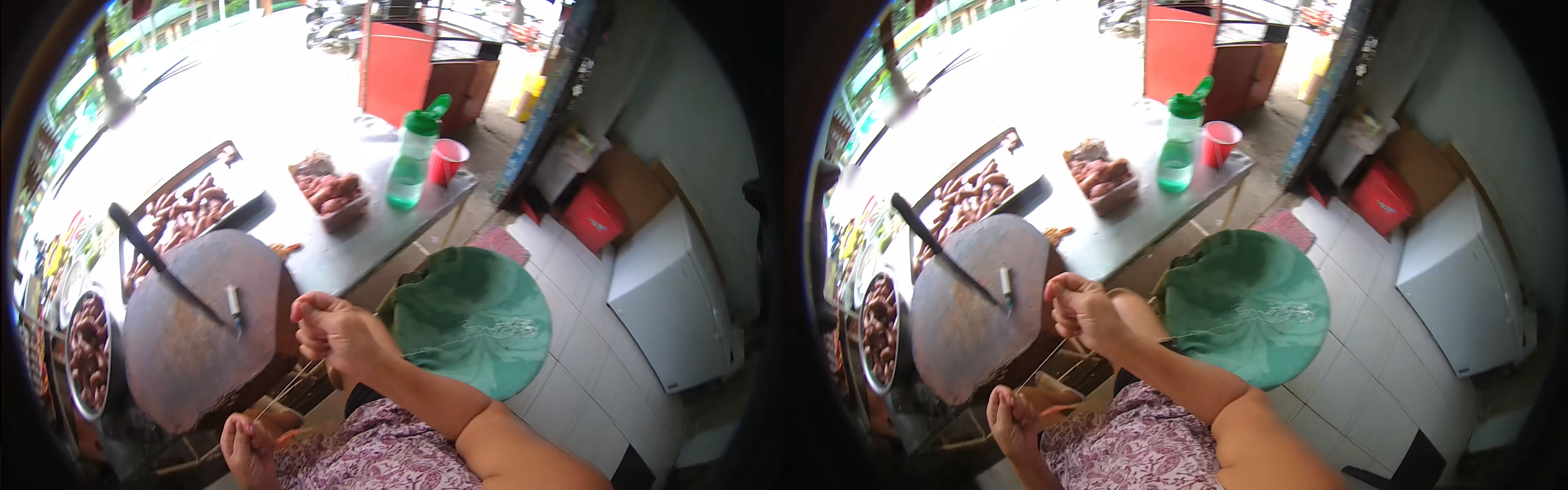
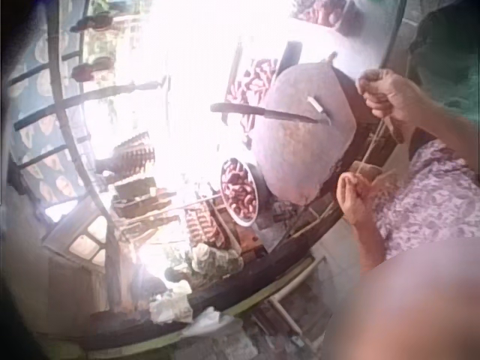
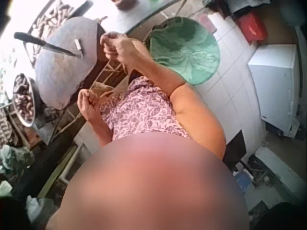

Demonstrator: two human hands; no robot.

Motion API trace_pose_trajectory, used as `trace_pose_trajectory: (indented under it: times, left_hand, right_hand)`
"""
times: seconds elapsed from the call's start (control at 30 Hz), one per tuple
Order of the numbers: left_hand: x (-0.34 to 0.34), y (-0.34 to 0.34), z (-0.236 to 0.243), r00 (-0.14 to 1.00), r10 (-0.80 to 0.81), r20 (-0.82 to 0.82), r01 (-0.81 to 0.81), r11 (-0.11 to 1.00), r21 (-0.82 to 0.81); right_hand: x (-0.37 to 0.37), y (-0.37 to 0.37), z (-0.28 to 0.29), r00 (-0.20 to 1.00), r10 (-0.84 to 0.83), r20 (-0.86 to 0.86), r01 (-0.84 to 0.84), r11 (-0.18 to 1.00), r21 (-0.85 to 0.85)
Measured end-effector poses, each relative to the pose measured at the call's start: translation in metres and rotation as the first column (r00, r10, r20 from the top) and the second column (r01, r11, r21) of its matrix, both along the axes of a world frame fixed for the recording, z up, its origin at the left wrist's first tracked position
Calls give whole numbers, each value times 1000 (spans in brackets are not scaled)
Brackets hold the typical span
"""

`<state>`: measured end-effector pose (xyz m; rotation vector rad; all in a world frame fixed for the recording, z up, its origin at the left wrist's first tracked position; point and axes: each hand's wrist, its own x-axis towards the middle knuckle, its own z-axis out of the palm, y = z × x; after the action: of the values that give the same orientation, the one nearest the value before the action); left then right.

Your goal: The person prepares sausage casings and fills them with ground meat using a syringe-like tool. They tie off the ends of the filled casings with string and place the finished sausages on a tray.

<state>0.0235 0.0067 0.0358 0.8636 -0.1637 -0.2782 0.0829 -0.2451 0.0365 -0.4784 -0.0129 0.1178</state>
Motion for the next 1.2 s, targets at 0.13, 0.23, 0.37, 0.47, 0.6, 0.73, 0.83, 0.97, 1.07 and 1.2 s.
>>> trace_pose_trajectory:
  times: [0.13, 0.23, 0.37, 0.47, 0.6, 0.73, 0.83, 0.97, 1.07, 1.2]
  left_hand:
    - [37, 9, 8, 970, 225, 91, -243, 918, 314]
    - [71, 7, 7, 961, 221, 165, -273, 852, 447]
    - [112, 3, 17, 933, 218, 286, -339, 799, 497]
    - [133, 1, 19, 937, 205, 283, -333, 769, 546]
    - [168, 8, 7, 944, 188, 270, -323, 687, 651]
    - [190, 23, -5, 895, 216, 392, -447, 447, 775]
    - [185, 47, -1, 872, 174, 457, -488, 250, 836]
    - [139, 44, 9, 702, 5, 712, -710, -74, 701]
    - [87, 16, 20, 786, 9, 618, -604, 223, 765]
    - [45, -19, 31, 834, -38, 551, -465, 488, 738]
  right_hand:
    - [10, 5, -10, 981, -152, 117, 186, 903, -387]
    - [20, 25, 15, 855, -34, 518, 489, 384, -783]
    - [38, 42, 34, 672, 220, 707, 730, -39, -682]
    - [56, 45, 28, 655, 286, 699, 755, -270, -597]
    - [99, 56, 23, 639, 315, 702, 761, -391, -518]
    - [126, 62, 18, 727, 249, 639, 674, -432, -599]
    - [109, 48, 10, 748, 154, 646, 658, -299, -691]
    - [63, 36, 18, 800, 152, 580, 600, -200, -775]
    - [23, 40, 38, 828, 195, 525, 551, -114, -827]
    - [-6, 52, 51, 815, 343, 466, 509, -41, -860]
